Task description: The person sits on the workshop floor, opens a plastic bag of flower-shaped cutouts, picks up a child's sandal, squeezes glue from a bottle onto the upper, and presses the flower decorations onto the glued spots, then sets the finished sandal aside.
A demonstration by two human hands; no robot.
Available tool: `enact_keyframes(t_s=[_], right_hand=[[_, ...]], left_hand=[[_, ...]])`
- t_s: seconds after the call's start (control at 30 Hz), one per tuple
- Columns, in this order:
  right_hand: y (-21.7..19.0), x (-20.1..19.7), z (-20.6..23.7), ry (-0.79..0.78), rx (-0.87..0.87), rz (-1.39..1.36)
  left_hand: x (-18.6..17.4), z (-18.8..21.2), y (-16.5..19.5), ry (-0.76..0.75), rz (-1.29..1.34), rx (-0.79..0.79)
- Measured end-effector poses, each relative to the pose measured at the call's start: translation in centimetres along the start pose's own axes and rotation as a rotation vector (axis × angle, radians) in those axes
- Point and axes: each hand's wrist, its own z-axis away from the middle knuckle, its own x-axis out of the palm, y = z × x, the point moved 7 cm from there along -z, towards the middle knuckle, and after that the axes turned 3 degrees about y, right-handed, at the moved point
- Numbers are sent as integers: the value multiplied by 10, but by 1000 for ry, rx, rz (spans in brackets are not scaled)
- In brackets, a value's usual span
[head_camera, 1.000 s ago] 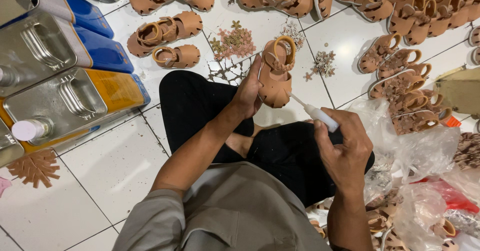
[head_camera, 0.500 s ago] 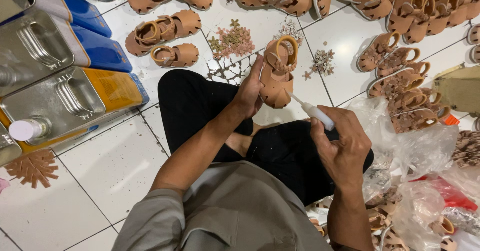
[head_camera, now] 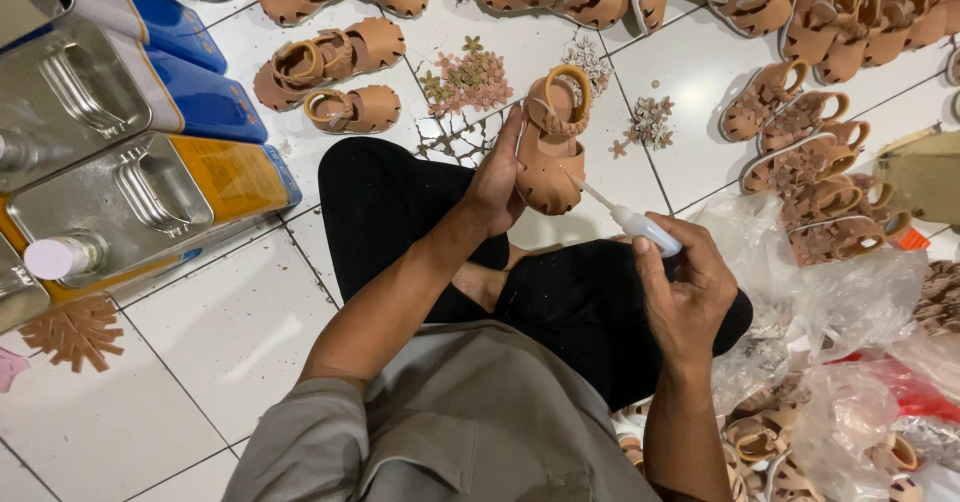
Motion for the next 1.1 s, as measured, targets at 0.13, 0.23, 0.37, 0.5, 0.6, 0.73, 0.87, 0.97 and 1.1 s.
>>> enact_keyframes(t_s=[0.13,0.23,0.37,0.5,0.6,0.73,0.87,0.97,1.1], right_hand=[[12,0,3,2,17,-14],[16,-2,2,5,6,24],[17,-7,1,27,15,34],[19,-8,2,16,35,27],[17,-11,2,16,16,36],[20,-13,1,18,68,53],[17,-12,1,5,11,-19],[26,-10,1,2,89,-39],[29,-8,1,9,70,-54]], left_hand=[[-1,0,-4,50,-45,-32],[1,-1,-6,25,-44,-18],[3,0,-7,-5,-51,-3],[6,3,-9,-48,-77,-22],[8,3,-10,-50,-84,-35],[9,3,-10,-50,-88,-41],[9,3,-10,-50,-84,-48],[9,2,-10,-44,-113,-46],[8,3,-12,-43,-92,-52]])
